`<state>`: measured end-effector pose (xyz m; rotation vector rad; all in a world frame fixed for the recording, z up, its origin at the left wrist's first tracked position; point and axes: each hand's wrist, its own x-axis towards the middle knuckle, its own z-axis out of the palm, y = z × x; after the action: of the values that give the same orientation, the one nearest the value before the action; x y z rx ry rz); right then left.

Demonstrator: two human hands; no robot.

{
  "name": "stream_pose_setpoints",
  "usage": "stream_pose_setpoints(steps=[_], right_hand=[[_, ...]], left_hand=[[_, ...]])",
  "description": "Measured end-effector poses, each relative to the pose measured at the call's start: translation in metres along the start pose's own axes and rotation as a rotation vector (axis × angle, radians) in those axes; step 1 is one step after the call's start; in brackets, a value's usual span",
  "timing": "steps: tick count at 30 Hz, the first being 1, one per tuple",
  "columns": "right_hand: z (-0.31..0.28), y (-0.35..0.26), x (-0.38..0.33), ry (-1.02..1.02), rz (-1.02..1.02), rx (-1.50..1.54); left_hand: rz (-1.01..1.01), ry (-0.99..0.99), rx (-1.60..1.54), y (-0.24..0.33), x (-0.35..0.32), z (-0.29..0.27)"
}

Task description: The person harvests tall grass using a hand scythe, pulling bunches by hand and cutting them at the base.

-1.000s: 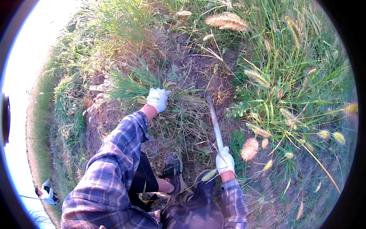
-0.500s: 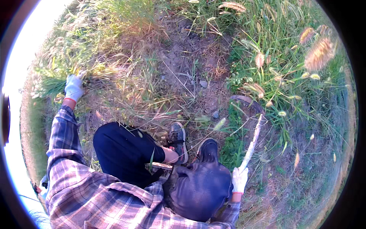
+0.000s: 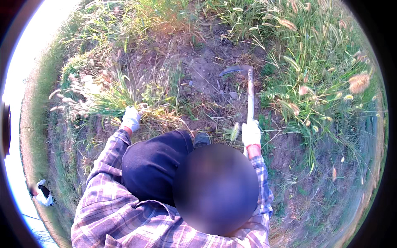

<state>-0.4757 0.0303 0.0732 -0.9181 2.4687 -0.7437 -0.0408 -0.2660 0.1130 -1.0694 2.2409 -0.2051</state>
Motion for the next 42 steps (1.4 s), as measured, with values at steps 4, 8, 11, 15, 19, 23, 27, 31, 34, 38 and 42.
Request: stream_pose_setpoints(steps=[4,8,11,15,19,23,27,31,34,38,42], right_hand=[[0.031,-0.037,0.032,-0.151,0.066,-0.155],[0.039,-0.079,0.023,-0.324,0.026,0.05],[0.028,-0.068,0.012,-0.398,-0.104,-0.112],[0.037,-0.107,-0.001,-0.652,-0.152,-0.057],[0.005,-0.128,-0.003,-0.75,-0.192,-0.033],[-0.007,-0.17,-0.015,-0.927,-0.414,-0.018],[0.041,-0.159,-0.031,-0.819,-0.352,-0.168],[0.061,-0.142,-0.032,-0.532,-0.485,-0.133],[0.042,-0.155,-0.034,-0.575,-0.237,-0.197],[0.06,-0.122,-0.001,-0.668,-0.141,0.04],[0.045,-0.135,0.004,-0.877,0.379,0.624]], left_hand=[[0.121,0.011,0.015,0.056,0.021,0.033],[0.065,0.204,-0.117,0.035,0.036,0.112],[0.233,0.344,-0.34,0.051,0.022,0.075],[-0.01,0.357,-0.727,0.042,0.006,0.111],[-0.195,0.247,-1.009,0.067,0.002,0.074],[-0.155,0.446,-0.784,0.06,-0.005,0.043],[-0.212,0.204,-0.6,0.059,-0.008,0.017],[-0.186,0.187,-0.363,0.063,-0.006,0.026],[-0.187,0.205,-0.459,0.062,-0.018,0.012],[-0.147,0.2,-0.381,0.062,0.002,0.018],[-0.274,0.3,-0.618,0.056,-0.005,0.061]])
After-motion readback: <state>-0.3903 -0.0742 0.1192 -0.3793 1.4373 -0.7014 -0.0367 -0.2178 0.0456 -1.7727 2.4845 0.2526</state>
